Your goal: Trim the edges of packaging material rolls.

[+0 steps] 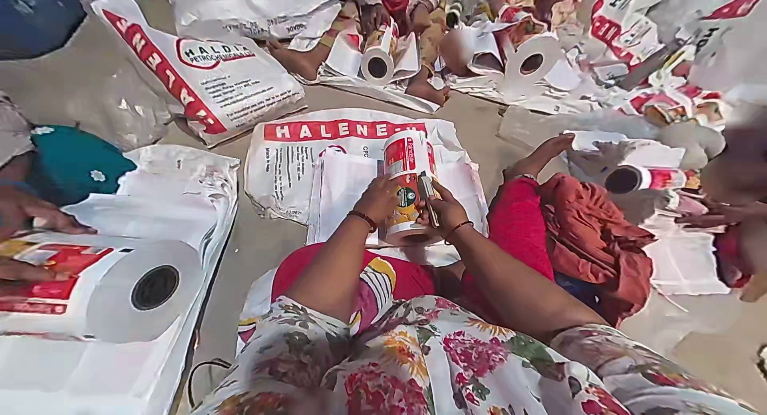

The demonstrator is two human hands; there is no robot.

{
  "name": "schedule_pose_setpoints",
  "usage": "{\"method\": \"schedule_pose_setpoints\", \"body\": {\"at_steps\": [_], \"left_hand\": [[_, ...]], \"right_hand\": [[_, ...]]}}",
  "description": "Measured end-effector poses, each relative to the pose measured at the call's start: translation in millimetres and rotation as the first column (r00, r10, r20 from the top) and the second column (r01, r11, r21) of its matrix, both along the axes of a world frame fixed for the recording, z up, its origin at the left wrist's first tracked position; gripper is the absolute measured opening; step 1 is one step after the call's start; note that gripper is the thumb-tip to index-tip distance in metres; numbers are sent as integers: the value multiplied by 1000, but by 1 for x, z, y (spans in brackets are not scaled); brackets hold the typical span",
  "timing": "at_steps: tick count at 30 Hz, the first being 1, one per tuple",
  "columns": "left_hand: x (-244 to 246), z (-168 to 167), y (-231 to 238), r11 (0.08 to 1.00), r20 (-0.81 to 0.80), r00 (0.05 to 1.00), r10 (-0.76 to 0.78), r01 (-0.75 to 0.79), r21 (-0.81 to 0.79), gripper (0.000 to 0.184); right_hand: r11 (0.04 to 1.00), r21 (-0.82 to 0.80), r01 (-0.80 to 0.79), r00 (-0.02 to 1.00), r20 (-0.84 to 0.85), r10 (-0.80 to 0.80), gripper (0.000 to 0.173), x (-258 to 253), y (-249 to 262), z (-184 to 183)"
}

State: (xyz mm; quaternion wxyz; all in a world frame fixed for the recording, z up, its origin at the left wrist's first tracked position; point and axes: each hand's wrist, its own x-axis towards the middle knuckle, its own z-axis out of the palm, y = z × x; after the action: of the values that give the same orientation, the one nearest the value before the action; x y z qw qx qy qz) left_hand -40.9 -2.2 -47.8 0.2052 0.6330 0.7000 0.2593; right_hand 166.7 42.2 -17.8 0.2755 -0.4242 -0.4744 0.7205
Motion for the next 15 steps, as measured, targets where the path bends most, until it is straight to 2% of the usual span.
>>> {"method": "schedule_pose_setpoints", "body": {"at_steps": [1,3,5,6,7,11,15], "left_hand": [[8,-1,2,998,-12,998,-66,66,-10,51],[13,-5,6,993,-30,992,-119,119,-11,52],[9,-8,10,994,-11,994,-112,112,0,54],[8,-8,12,994,-3,994,-105,105,-1,56],[7,-9,12,995,3,995,-97,97,6,58],[8,-17,19,995,-10,996,-86,86,41,66],[0,-23,31,990,-40,990,-136,137,24,72]], "right_hand": [[999,50,-8,997,78,5,58,-2,5,3],[950,294,-110,930,368,-6,59,-7,24,9],[850,439,-292,806,592,-29,42,-12,52,18],[825,449,-344,750,660,-46,34,-17,68,20],[820,432,-375,698,714,-57,36,-23,84,21],[848,371,-380,515,846,-139,61,-62,134,15],[834,372,-408,314,915,-255,74,-106,163,18]]}}
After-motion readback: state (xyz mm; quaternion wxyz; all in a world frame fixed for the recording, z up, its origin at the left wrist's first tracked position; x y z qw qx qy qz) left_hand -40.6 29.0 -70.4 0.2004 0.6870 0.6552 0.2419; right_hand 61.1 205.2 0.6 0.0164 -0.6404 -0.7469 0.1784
